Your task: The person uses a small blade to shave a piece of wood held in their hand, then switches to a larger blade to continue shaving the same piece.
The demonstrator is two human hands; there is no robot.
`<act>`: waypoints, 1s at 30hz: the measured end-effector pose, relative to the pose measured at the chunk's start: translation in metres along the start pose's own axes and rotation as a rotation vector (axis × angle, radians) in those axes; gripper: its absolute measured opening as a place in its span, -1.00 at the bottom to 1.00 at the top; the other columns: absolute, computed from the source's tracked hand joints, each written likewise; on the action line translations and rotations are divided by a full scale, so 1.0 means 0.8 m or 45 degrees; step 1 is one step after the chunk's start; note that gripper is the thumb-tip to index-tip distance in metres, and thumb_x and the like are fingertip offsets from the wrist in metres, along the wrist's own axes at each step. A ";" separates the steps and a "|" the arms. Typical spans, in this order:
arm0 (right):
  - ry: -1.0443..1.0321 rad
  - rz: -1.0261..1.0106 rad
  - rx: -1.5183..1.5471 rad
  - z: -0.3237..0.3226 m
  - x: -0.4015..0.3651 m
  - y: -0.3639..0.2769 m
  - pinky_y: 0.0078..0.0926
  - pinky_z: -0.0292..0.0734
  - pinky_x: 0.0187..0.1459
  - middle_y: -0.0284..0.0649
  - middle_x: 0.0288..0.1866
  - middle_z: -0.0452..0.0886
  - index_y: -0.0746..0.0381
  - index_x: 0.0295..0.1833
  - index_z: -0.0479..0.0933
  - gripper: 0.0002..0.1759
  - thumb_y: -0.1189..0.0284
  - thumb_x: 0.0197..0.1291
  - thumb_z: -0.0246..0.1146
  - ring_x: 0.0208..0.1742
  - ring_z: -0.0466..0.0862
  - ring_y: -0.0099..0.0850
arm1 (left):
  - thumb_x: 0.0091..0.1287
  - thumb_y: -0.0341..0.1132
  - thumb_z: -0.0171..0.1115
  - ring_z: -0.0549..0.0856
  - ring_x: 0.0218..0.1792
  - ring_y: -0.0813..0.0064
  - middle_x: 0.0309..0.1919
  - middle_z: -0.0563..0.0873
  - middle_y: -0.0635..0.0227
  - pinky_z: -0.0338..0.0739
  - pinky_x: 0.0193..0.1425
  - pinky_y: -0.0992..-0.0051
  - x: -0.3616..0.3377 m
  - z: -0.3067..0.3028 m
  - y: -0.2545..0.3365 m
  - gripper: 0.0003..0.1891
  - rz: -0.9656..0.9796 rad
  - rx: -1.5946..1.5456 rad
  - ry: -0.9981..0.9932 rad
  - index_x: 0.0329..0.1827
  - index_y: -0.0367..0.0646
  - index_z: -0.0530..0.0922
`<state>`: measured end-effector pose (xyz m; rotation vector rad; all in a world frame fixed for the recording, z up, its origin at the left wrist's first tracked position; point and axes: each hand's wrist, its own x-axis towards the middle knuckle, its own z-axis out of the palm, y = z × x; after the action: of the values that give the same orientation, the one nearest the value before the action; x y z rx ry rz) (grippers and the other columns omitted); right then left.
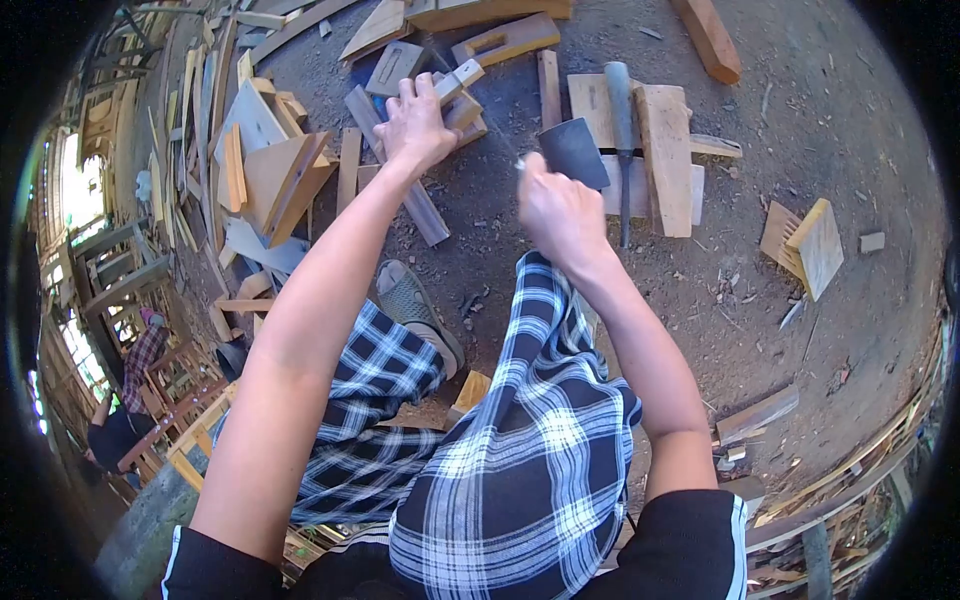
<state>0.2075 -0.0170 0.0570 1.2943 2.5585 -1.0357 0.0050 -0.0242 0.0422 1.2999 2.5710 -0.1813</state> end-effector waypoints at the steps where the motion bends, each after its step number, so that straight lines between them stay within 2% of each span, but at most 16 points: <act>1: 0.050 -0.056 0.012 0.002 0.016 -0.005 0.01 0.66 -0.29 0.15 -0.39 0.70 0.34 -0.14 0.40 -0.81 0.44 0.35 -0.05 -0.32 0.76 0.06 | -0.01 -0.20 0.58 0.48 0.30 0.04 0.26 0.41 0.22 0.48 0.18 -0.17 0.000 -0.001 0.000 -0.11 0.000 -0.013 -0.007 0.40 -0.02 0.25; 4: 0.228 -0.193 0.035 0.015 0.090 -0.018 -0.01 0.67 -0.26 0.14 -0.36 0.71 0.34 -0.11 0.41 -0.80 0.44 0.34 -0.05 -0.30 0.76 0.05 | -0.04 -0.19 0.59 0.48 0.29 0.05 0.26 0.41 0.23 0.48 0.18 -0.17 0.002 -0.005 0.003 -0.10 -0.010 -0.017 -0.021 0.38 -0.01 0.25; 7: 0.279 -0.236 0.060 0.019 0.114 -0.027 -0.01 0.67 -0.28 0.15 -0.36 0.71 0.33 -0.14 0.40 -0.82 0.44 0.33 -0.04 -0.31 0.76 0.05 | -0.06 -0.16 0.62 0.48 0.30 0.05 0.26 0.41 0.24 0.48 0.17 -0.16 0.004 -0.003 0.000 -0.06 -0.020 -0.006 -0.041 0.40 0.00 0.24; 13: 0.106 -0.107 0.088 0.010 0.004 0.001 -0.01 0.66 -0.34 0.12 -0.41 0.71 0.29 -0.19 0.39 -0.85 0.45 0.34 -0.04 -0.36 0.75 0.05 | -0.01 -0.19 0.59 0.47 0.30 0.05 0.27 0.41 0.22 0.49 0.16 -0.11 0.001 -0.002 -0.001 -0.10 -0.036 0.002 -0.035 0.41 -0.04 0.25; 15: 0.051 -0.051 -0.009 0.003 -0.011 0.004 -0.01 0.66 -0.34 0.11 -0.42 0.70 0.31 -0.18 0.40 -0.83 0.44 0.35 -0.05 -0.37 0.75 0.05 | -0.01 -0.19 0.60 0.48 0.29 0.06 0.26 0.41 0.22 0.49 0.15 -0.11 0.001 -0.001 0.000 -0.08 -0.010 0.015 -0.007 0.42 -0.04 0.24; 18: 0.142 -0.157 0.011 0.003 0.036 -0.005 -0.02 0.67 -0.33 0.12 -0.41 0.71 0.32 -0.17 0.41 -0.81 0.44 0.35 -0.05 -0.36 0.76 0.05 | 0.00 -0.24 0.57 0.48 0.28 0.09 0.24 0.42 0.23 0.43 0.18 -0.13 -0.001 -0.005 0.004 -0.18 -0.025 -0.050 0.000 0.35 -0.06 0.31; 20: 0.262 -0.241 0.029 0.015 0.085 -0.013 -0.03 0.67 -0.32 0.13 -0.40 0.71 0.34 -0.17 0.42 -0.79 0.44 0.35 -0.06 -0.34 0.76 0.06 | -0.03 -0.23 0.59 0.48 0.30 0.09 0.24 0.42 0.24 0.45 0.17 -0.11 0.001 -0.006 0.006 -0.14 -0.019 -0.043 -0.010 0.36 -0.05 0.30; 23: 0.289 -0.228 0.046 0.022 0.109 -0.022 -0.02 0.67 -0.32 0.14 -0.41 0.70 0.33 -0.17 0.41 -0.81 0.44 0.34 -0.06 -0.33 0.76 0.06 | -0.03 -0.27 0.57 0.49 0.29 0.09 0.24 0.43 0.24 0.45 0.17 -0.12 0.001 -0.004 0.004 -0.16 -0.042 -0.032 -0.017 0.35 -0.05 0.31; 26: 0.192 -0.180 0.069 0.016 0.059 -0.009 0.00 0.66 -0.33 0.14 -0.42 0.70 0.33 -0.17 0.41 -0.81 0.45 0.34 -0.06 -0.34 0.76 0.06 | -0.03 -0.18 0.61 0.48 0.30 0.07 0.26 0.41 0.24 0.49 0.17 -0.13 0.003 -0.002 0.002 -0.07 -0.044 0.017 -0.042 0.41 -0.01 0.24; 30: 0.024 -0.075 0.035 -0.002 -0.010 0.004 0.01 0.66 -0.33 0.14 -0.42 0.70 0.32 -0.16 0.40 -0.82 0.46 0.34 -0.06 -0.34 0.76 0.06 | -0.01 -0.18 0.61 0.47 0.32 0.06 0.28 0.41 0.22 0.47 0.19 -0.13 0.001 0.000 0.001 -0.09 -0.024 0.008 -0.016 0.41 -0.02 0.25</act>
<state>0.2152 -0.0197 0.0596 1.2479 2.6201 -1.0776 0.0050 -0.0231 0.0420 1.2733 2.5748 -0.2006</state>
